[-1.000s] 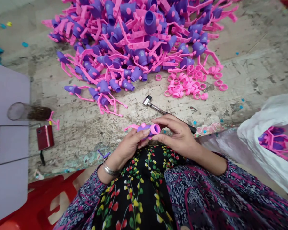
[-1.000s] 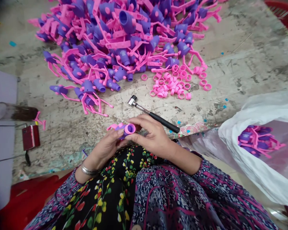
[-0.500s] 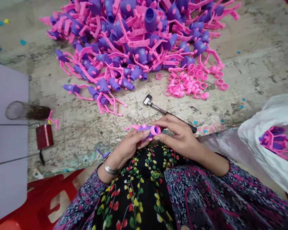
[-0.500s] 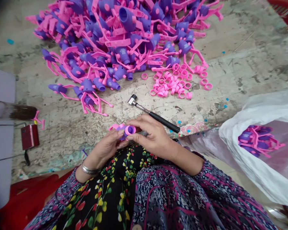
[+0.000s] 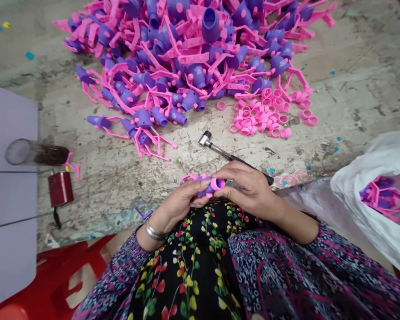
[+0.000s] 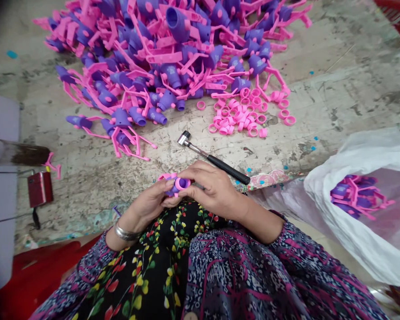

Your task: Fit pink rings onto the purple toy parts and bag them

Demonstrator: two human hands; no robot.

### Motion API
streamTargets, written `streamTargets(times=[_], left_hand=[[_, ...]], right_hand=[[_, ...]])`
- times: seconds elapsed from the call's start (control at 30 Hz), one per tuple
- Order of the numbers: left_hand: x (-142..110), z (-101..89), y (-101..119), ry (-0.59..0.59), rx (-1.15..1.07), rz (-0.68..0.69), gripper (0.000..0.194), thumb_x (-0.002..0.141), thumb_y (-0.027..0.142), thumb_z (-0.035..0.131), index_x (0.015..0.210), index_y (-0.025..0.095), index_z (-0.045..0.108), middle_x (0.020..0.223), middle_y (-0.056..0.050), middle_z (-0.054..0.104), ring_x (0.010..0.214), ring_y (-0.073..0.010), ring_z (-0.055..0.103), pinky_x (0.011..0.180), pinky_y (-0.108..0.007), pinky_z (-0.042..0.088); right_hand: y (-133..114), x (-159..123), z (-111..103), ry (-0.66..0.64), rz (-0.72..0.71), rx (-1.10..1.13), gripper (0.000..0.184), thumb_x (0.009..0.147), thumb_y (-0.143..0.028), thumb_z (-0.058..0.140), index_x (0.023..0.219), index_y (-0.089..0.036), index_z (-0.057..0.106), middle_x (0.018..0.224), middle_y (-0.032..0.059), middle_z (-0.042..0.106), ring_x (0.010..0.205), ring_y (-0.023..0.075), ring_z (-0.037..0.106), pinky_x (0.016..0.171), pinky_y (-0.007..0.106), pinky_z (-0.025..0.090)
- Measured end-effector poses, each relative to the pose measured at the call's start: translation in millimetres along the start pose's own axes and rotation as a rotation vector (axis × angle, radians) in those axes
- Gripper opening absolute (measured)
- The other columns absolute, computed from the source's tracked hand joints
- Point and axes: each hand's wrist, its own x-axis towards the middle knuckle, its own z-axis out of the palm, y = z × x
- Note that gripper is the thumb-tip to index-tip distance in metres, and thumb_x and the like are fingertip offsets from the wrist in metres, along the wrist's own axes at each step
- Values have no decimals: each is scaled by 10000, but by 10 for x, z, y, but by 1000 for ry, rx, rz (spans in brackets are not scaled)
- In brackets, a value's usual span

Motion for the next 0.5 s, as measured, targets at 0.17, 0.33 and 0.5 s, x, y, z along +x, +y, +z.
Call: streamTargets(times=[0.17,0.33,0.5], left_hand=[[10,17,-31,15,8,41,362,863,476,623,718,161,519,519,85,298,443,-49,173,426,-210,116],[18,47,-28,55,37,58,380,853,492,636,711,160,517,528,82,307,448,-47,179,426,-209,116],[10,50,-6,74,44,50,396,831,503,655,691,162,512,539,78,298,461,-50,186,432,-210,129]], right_hand=[[-3,-25,6,25,38,2,194,895,-245,695,1075,-177,676,950,60,723,896,171,667,801,303,545],[1,-45,25,75,49,11,195,889,-263,703,1068,-189,678,925,44,730,856,160,669,772,293,545],[6,-46,33,76,51,17,203,892,-278,698,1082,-208,685,934,44,735,859,167,675,775,303,550]])
